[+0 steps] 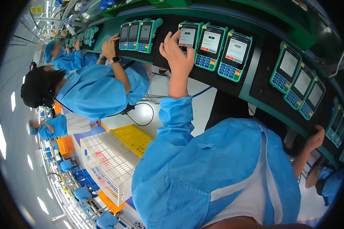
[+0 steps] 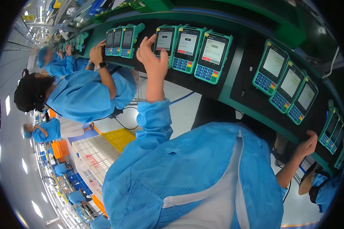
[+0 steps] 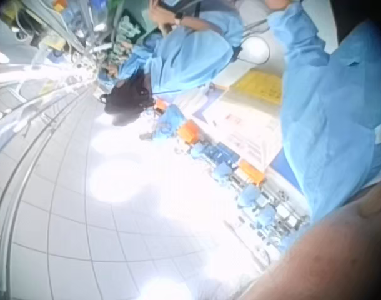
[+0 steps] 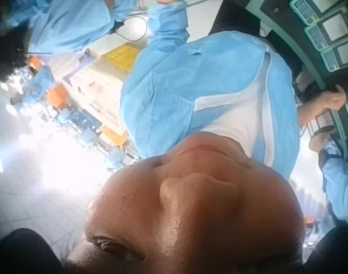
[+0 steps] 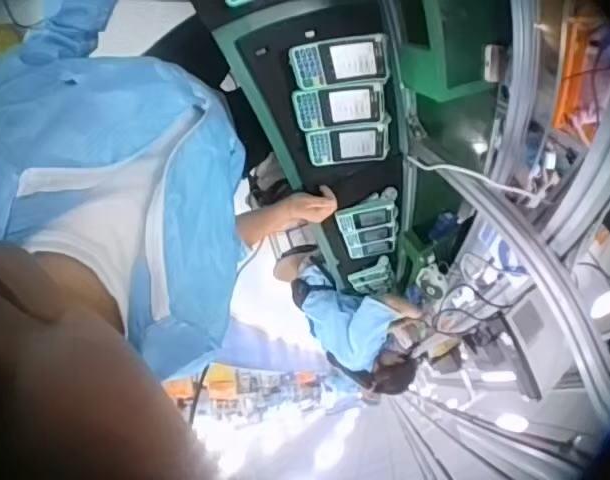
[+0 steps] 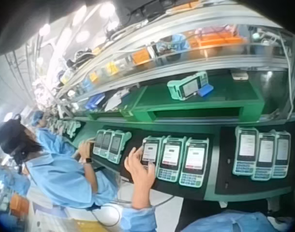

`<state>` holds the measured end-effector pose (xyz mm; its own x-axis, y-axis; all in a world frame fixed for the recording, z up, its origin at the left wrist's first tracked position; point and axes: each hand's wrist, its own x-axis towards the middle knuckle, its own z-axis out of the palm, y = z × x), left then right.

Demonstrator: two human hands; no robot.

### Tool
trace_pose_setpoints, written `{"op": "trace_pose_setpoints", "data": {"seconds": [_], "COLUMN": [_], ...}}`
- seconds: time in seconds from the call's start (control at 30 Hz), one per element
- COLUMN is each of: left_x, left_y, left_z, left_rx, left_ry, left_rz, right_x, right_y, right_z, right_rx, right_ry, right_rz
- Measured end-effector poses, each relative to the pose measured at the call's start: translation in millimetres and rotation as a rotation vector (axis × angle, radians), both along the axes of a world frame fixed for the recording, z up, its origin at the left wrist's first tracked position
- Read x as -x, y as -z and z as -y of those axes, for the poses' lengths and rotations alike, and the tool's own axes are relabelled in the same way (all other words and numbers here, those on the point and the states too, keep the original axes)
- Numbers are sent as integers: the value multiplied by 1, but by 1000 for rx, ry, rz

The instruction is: Testing and configuring POS terminals on an assembly line.

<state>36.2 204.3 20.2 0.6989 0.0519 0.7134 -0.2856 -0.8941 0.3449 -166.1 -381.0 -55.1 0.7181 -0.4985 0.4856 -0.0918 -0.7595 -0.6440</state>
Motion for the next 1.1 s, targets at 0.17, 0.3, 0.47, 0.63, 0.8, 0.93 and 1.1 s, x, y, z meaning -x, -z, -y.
{"op": "trace_pose_setpoints", "data": {"seconds": [0.17, 0.3, 0.47, 0.63, 0.8, 0.93, 1.1], "left_x": [-12, -13, -1, 2, -2, 1, 11], "left_y": [12, 6, -5, -4, 0, -7, -18], "left_z": [-7, -6, 10, 31, 42, 45, 65], "left_rx": [11, -28, -23, -8, -40, 0, 32], "left_ry": [43, 29, 94, 252, 284, 287, 375], "left_rz": [-96, -142, -66, -65, -176, -140, -116], "right_x": [1, 1, -1, -2, -2, -1, -2], "right_y": [1, 0, -6, -10, -12, -13, -12], "right_z": [3, 0, -7, -11, -14, -13, -12], "right_rx": [8, -11, -8, 14, -17, -26, -20], "right_ry": [-21, -31, -32, -32, -33, -34, -18], "right_rz": [1, 23, 41, 28, 33, 13, 30]}}
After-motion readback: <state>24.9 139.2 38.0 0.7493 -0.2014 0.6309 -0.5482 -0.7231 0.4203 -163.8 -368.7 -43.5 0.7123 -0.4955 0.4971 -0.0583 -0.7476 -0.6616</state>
